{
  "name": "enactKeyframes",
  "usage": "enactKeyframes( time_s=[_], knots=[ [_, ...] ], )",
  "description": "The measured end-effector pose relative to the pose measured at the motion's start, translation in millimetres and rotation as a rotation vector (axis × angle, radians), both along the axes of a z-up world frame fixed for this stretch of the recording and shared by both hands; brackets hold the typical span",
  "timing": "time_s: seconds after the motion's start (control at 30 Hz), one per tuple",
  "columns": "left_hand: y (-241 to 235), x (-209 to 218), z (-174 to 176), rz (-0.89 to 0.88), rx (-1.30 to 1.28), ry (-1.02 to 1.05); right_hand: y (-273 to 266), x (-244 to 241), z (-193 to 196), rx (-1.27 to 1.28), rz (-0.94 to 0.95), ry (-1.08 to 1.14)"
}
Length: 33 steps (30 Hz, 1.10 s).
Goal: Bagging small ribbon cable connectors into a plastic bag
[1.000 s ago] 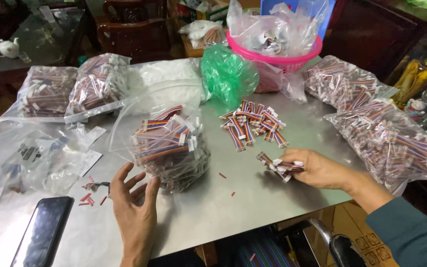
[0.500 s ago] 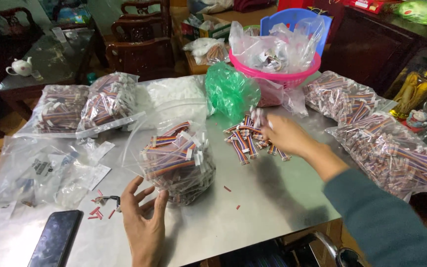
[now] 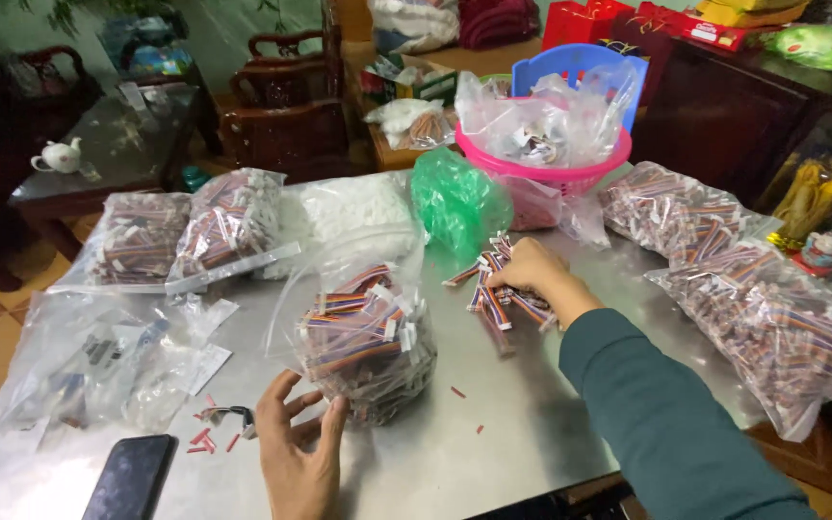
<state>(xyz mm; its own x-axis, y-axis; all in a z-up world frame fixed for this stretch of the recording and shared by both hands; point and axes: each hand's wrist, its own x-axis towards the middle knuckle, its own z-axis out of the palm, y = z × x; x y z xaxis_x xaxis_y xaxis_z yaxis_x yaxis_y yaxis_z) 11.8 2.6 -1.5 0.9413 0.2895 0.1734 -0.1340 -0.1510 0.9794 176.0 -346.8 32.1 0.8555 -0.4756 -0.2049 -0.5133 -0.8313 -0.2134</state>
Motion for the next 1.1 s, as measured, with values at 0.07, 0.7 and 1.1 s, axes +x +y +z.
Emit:
enactKeyframes(
  time_s=[0.07, 0.7, 1.1],
  knots=[
    [-2, 0, 2, -0.017, -0.018, 0.005, -13, -4, 0, 0.009, -0.008, 0.016],
    [-5, -1, 4, 0.015, -0.01, -0.01, -54, -47, 34, -0.106, 0.231, 0.042],
    [-7, -3, 9, 0.029, -0.042, 0.023, -93, -47, 25, 0.283, -0.062, -0.154]
  ],
)
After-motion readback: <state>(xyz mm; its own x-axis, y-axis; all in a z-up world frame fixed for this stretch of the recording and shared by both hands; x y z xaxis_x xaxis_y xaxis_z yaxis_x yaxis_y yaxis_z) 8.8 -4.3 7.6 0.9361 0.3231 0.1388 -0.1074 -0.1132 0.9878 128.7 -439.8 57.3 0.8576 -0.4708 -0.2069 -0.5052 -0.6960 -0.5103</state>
